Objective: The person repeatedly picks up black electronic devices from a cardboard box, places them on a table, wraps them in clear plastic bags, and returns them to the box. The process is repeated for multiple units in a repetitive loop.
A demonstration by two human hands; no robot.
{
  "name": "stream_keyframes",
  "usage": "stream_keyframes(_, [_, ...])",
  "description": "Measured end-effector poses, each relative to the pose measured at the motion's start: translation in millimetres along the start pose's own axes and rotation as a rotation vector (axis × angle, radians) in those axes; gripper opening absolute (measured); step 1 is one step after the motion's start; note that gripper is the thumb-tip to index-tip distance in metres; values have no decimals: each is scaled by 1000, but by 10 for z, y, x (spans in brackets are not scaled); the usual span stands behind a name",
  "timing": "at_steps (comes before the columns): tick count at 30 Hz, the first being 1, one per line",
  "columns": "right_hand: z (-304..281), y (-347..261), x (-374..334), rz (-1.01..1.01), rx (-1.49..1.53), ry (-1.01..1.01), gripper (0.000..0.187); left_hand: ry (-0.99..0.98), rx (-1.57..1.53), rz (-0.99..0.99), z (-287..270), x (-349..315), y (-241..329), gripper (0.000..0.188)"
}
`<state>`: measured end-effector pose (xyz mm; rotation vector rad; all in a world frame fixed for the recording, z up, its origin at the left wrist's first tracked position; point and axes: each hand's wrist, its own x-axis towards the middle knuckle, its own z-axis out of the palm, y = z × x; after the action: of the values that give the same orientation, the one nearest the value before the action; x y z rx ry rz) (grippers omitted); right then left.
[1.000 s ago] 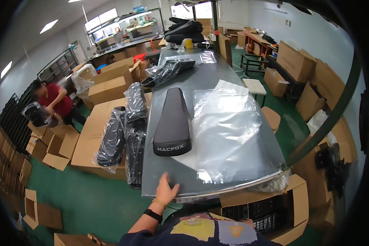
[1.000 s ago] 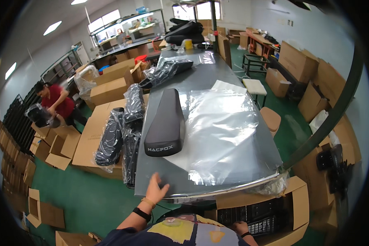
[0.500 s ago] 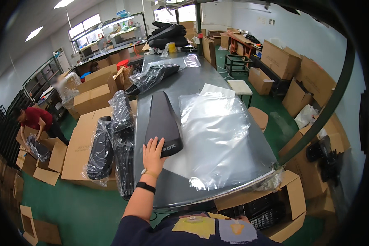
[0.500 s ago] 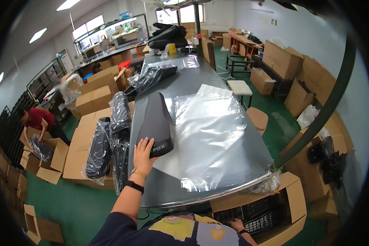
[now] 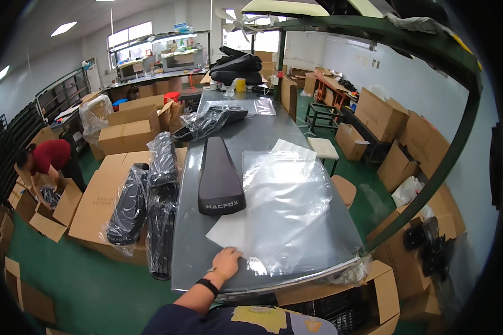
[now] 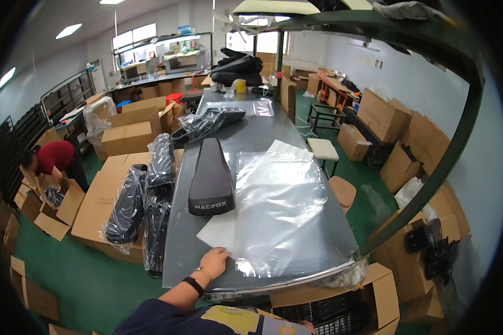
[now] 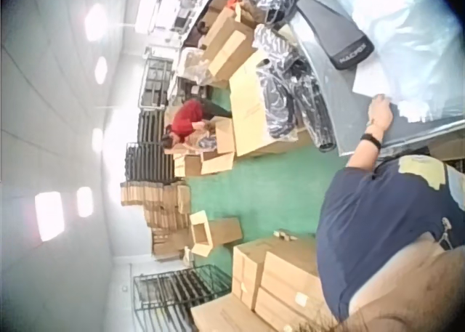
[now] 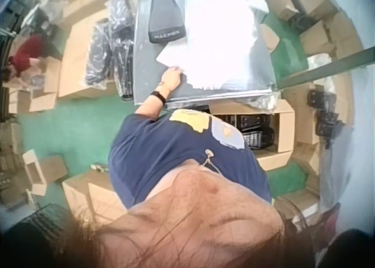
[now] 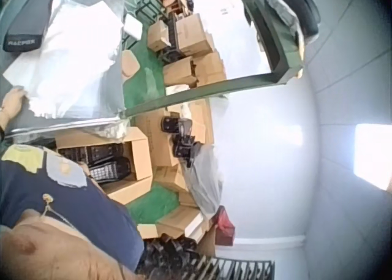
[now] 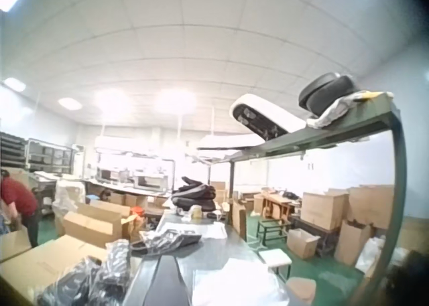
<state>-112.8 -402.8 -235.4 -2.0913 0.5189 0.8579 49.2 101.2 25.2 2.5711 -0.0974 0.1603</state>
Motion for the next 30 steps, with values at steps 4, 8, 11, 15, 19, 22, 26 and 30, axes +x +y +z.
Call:
stream_keyframes(4, [-55,37,-94,27,2,1,42,321,-77,-143,-115,-438,-108,32])
stream_keyframes(8, [-12,387,6,-8,7,8,42,377,179,-251,-175,-922,-240,40])
stream_keyframes(11, [-265,804,81,82,59,17,44,382,163,-138,-93,-979,-297,41])
stream_keyframes(15, [-189,333,-229,56,86,-87,39,420,186,-230,-80,-1023,-314,41])
stream_keyframes(19, [-318,111,-359,91,41,-6,35,460,211,-203,-91,-969,-263,41])
stream_keyframes(22, [-343,93,-433,133,8,15,33,468,212,-191,-65,-991,-246,42])
stream_keyframes(26, [-213,52,-422,151,14,-5,33,473,241,-177,-86,-975,-280,42])
stream_keyframes(30, [-109,105,-510,184,32,-11,33,477,252,-186,-35,-976,-288,42])
